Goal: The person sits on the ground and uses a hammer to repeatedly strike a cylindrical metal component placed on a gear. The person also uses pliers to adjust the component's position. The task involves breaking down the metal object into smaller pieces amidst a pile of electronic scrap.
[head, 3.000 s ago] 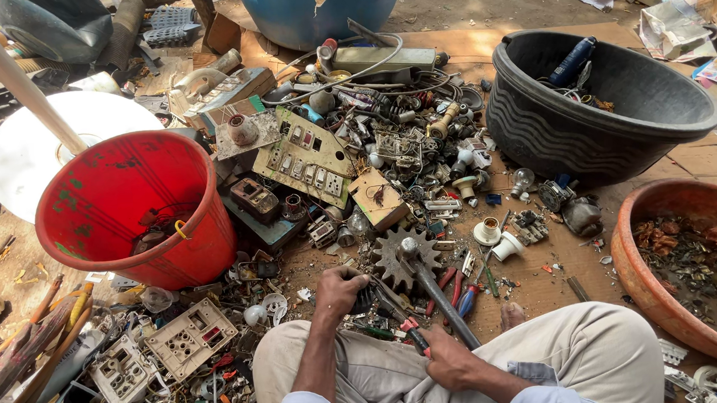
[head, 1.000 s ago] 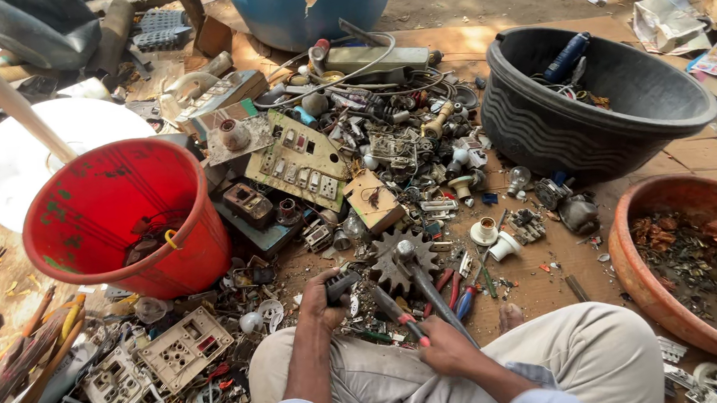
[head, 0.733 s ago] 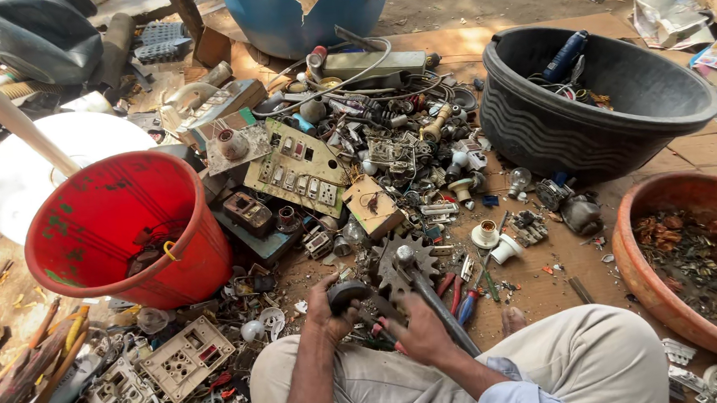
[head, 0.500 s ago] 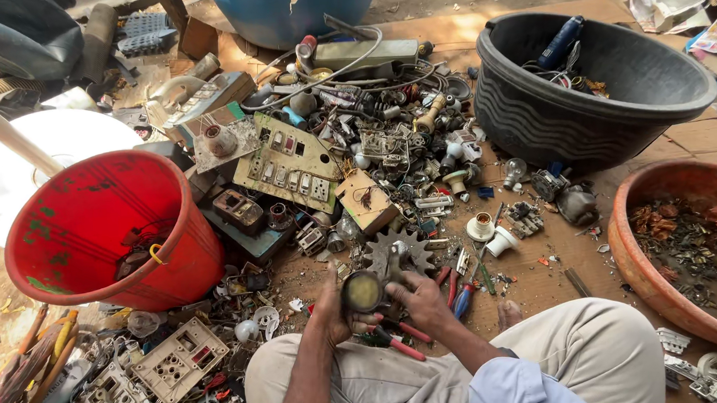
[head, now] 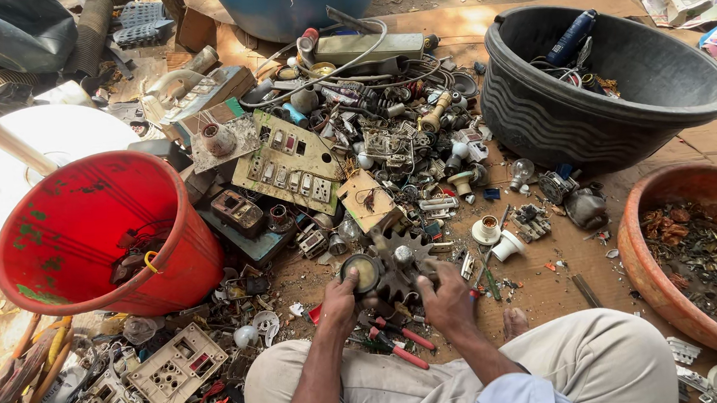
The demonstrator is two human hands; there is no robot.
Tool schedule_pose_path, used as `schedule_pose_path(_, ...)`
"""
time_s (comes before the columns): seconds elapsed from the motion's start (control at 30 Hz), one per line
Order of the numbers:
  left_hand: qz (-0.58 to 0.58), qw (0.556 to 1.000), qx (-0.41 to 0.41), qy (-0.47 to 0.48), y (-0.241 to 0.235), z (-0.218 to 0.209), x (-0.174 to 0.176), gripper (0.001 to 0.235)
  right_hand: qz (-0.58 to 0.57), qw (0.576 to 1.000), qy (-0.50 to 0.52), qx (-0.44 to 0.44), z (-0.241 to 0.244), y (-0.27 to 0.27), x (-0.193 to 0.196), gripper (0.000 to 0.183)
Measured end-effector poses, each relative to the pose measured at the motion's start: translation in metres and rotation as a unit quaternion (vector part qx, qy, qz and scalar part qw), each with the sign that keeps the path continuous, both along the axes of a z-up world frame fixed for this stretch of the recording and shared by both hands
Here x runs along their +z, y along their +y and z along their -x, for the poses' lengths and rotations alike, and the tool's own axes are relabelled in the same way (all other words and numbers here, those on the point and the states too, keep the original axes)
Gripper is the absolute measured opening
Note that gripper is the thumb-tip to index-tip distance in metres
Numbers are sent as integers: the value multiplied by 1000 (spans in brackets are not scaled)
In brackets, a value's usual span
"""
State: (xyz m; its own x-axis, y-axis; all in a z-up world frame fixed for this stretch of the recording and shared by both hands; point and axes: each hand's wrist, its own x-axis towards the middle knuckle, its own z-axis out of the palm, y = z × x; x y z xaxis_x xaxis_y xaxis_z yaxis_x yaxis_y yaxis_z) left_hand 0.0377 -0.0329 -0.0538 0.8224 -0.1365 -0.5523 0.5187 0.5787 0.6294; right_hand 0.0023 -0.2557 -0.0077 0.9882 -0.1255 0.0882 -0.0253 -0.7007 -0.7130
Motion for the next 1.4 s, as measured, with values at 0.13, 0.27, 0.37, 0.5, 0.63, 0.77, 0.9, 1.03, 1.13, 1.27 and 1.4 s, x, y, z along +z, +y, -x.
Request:
schedule_pose_path(0.13, -40, 996, 27, 80, -5, -14, 0, 33, -30, 963, 267, -36, -1, -18, -6, 61)
schedule_pose_path(0.27, -100, 989, 3, 113, -8, -17, -11, 36, -81, 951, 298, 0, 2, -21, -24, 47)
schedule_pose_path(0.37, -214, 968, -95, 86, -7, -11, -8, 34, -52, 947, 316, -41, 15, -13, -9, 49)
schedule_pose_path(0.5, -214, 964, -130, 94, -11, -8, -6, 44, -63, 979, 190, -40, 28, -5, 35, 48)
schedule_pose_path(0.63, -180, 974, -107, 88, -12, -11, -19, 39, -128, 989, 79, 11, 26, 8, 44, 53)
schedule_pose_path(0.77, -164, 977, -96, 93, -12, -11, -23, 42, 115, 971, 207, 37, 12, 20, 31, 48)
schedule_pose_path(0.9, -173, 972, -92, 131, -11, -5, -10, 38, -108, 967, 230, -2, 23, 14, 49, 40)
schedule_pose_path(1.03, -159, 971, -112, 138, -10, -9, -7, 45, -266, 964, 10, 24, 32, 11, 51, 38)
schedule_pose_path(1.13, -154, 972, -109, 141, -10, -13, -14, 45, -229, 967, -100, 55, 28, 12, 32, 39)
schedule_pose_path(1.27, -138, 981, -95, 103, -6, -10, -21, 44, 104, 969, 217, 65, 14, 22, 27, 45)
schedule_pose_path(1.4, -134, 978, -107, 118, -11, 1, -19, 39, -36, 987, 148, 39, 34, 21, 47, 41)
